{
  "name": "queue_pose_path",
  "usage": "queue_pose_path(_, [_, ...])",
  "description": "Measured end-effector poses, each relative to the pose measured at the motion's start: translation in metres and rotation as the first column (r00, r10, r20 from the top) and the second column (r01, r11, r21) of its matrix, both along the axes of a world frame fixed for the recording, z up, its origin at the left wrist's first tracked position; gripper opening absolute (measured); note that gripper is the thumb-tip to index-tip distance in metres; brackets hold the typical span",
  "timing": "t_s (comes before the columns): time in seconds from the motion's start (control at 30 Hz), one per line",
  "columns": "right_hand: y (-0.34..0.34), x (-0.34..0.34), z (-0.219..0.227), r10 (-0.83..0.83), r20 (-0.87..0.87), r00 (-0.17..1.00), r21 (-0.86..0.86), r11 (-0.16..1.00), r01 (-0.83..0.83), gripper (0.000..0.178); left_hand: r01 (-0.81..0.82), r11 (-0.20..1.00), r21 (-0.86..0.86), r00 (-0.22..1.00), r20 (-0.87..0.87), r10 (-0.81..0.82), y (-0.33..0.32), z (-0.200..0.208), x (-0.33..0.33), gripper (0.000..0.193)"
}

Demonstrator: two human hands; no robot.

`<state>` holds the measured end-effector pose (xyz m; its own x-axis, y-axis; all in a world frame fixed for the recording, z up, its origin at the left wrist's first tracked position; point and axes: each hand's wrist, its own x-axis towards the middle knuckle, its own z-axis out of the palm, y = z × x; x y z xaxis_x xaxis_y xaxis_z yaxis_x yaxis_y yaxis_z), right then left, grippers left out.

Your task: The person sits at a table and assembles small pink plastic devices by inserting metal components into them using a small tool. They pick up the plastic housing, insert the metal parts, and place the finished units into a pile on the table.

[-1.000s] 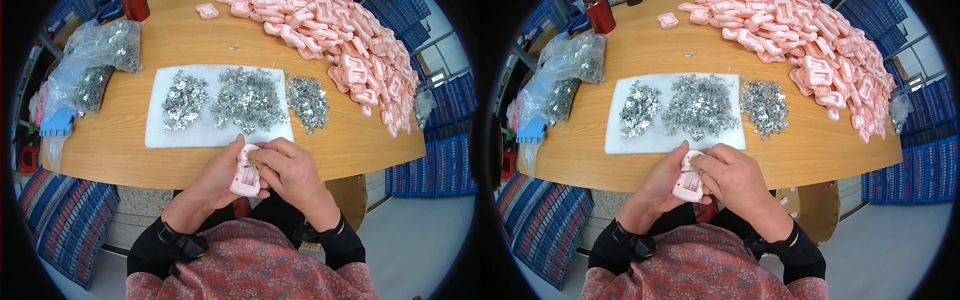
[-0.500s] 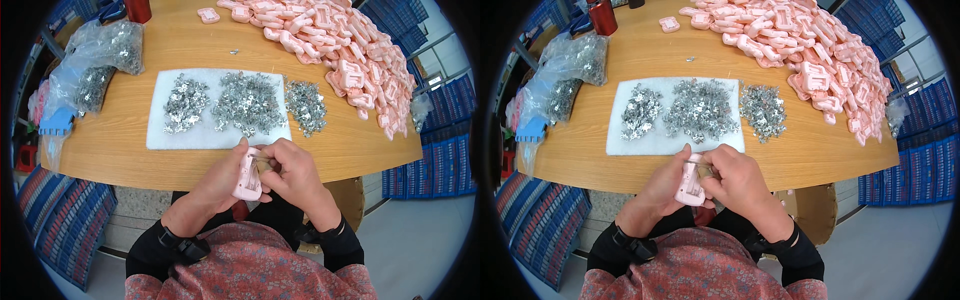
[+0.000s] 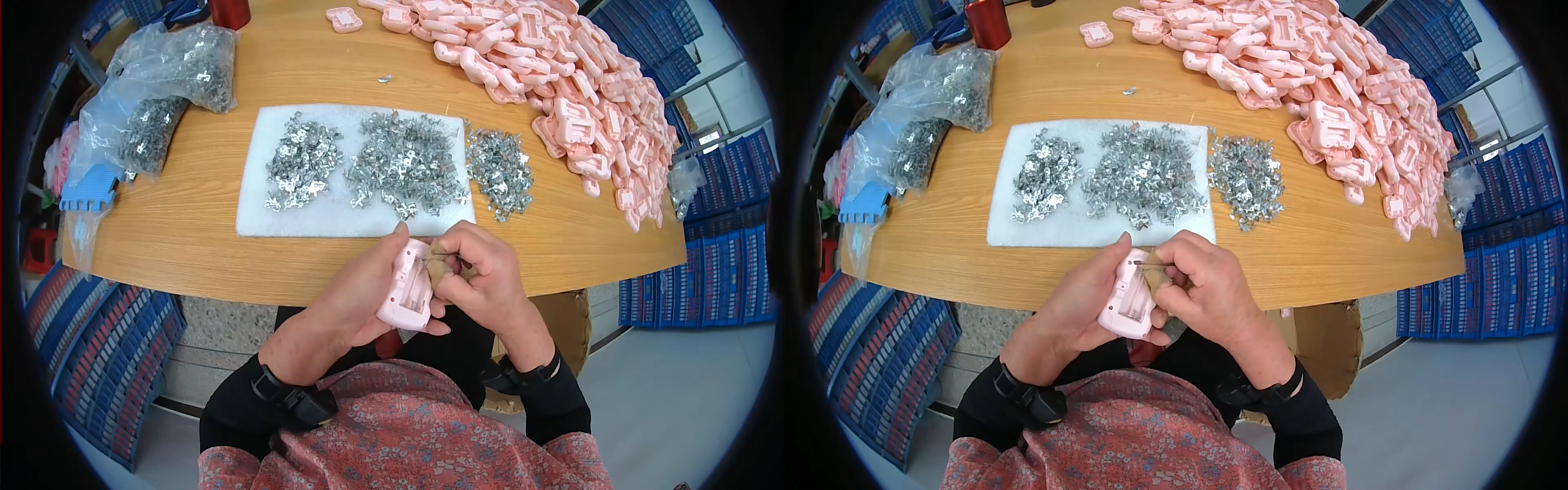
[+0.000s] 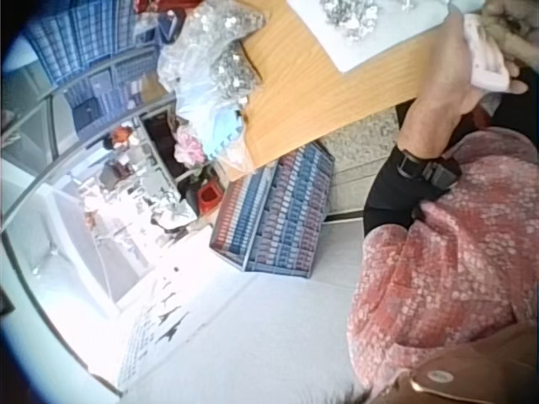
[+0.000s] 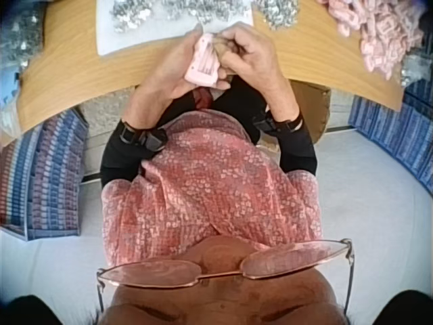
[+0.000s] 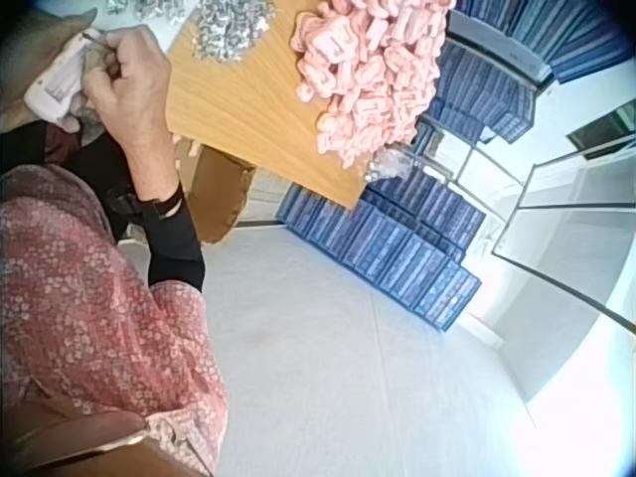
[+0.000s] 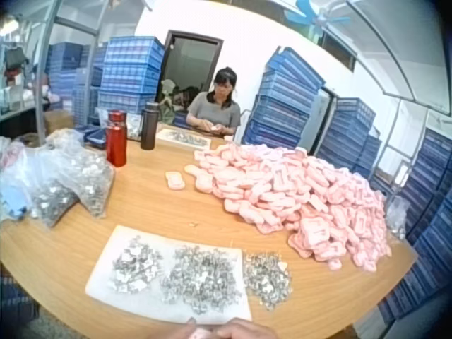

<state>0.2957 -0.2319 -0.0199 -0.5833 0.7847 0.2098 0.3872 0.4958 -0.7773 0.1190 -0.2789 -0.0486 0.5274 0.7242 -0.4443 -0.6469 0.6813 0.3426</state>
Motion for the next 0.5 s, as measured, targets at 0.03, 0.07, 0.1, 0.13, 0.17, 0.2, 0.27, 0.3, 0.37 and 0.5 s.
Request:
queue_pose_path(0.03, [-0.001, -0.001, -0.001, -0.006, 0.006, 1.000, 0.012, 1.000, 0.006, 0.018, 0.000, 1.000, -0.006, 1.000, -0.006, 0.000, 0.000, -0.001, 0.000, 0.054])
queue_pose_path(0.07, [-0.002, -0.001, -0.001, -0.013, 0.013, 1.000, 0.024, 1.000, 0.013, 0.018, -0.003, 1.000, -0.005, 1.000, -0.004, 0.003, 0.000, -0.001, 0.001, 0.054])
queue_pose_path(0.1, [-0.003, -0.002, -0.001, -0.011, 0.045, 0.999, 0.074, 0.997, 0.008, 0.018, -0.006, 1.000, -0.005, 1.000, -0.002, 0.006, 0.001, -0.002, 0.001, 0.054])
queue_pose_path(0.13, [-0.003, -0.002, 0.000, -0.009, 0.078, 0.997, 0.123, 0.992, 0.000, 0.017, -0.010, 1.000, -0.005, 1.000, 0.000, 0.010, 0.001, -0.002, 0.001, 0.054])
queue_pose_path(0.17, [-0.004, -0.002, 0.002, -0.010, 0.111, 0.994, 0.172, 0.985, -0.009, 0.017, -0.011, 1.000, 0.001, 1.000, -0.002, 0.011, 0.002, -0.003, 0.001, 0.055])
queue_pose_path(0.2, [-0.004, -0.002, 0.003, -0.012, 0.121, 0.993, 0.192, 0.981, -0.011, 0.018, -0.012, 1.000, 0.008, 1.000, -0.003, 0.012, 0.002, -0.005, 0.000, 0.055])
queue_pose_path(0.27, [-0.005, -0.001, 0.007, -0.020, 0.142, 0.990, 0.234, 0.972, -0.014, 0.021, -0.012, 1.000, 0.017, 1.000, 0.014, 0.012, 0.002, -0.010, -0.001, 0.058])
queue_pose_path(0.3, [-0.006, 0.000, 0.008, -0.033, 0.132, 0.991, 0.228, 0.974, 0.002, 0.022, -0.012, 1.000, 0.019, 0.999, 0.031, 0.012, 0.001, -0.012, -0.002, 0.060])
queue_pose_path(0.37, [-0.009, 0.003, 0.010, -0.060, 0.113, 0.992, 0.218, 0.975, 0.034, 0.025, -0.010, 1.000, 0.025, 0.998, 0.068, 0.009, 0.001, -0.016, -0.004, 0.062])
queue_pose_path(0.5, [-0.013, 0.003, 0.010, 0.004, 0.146, 0.989, 0.213, 0.976, -0.036, 0.032, -0.020, 0.999, 0.034, 0.997, 0.073, 0.017, 0.001, -0.017, -0.003, 0.062])
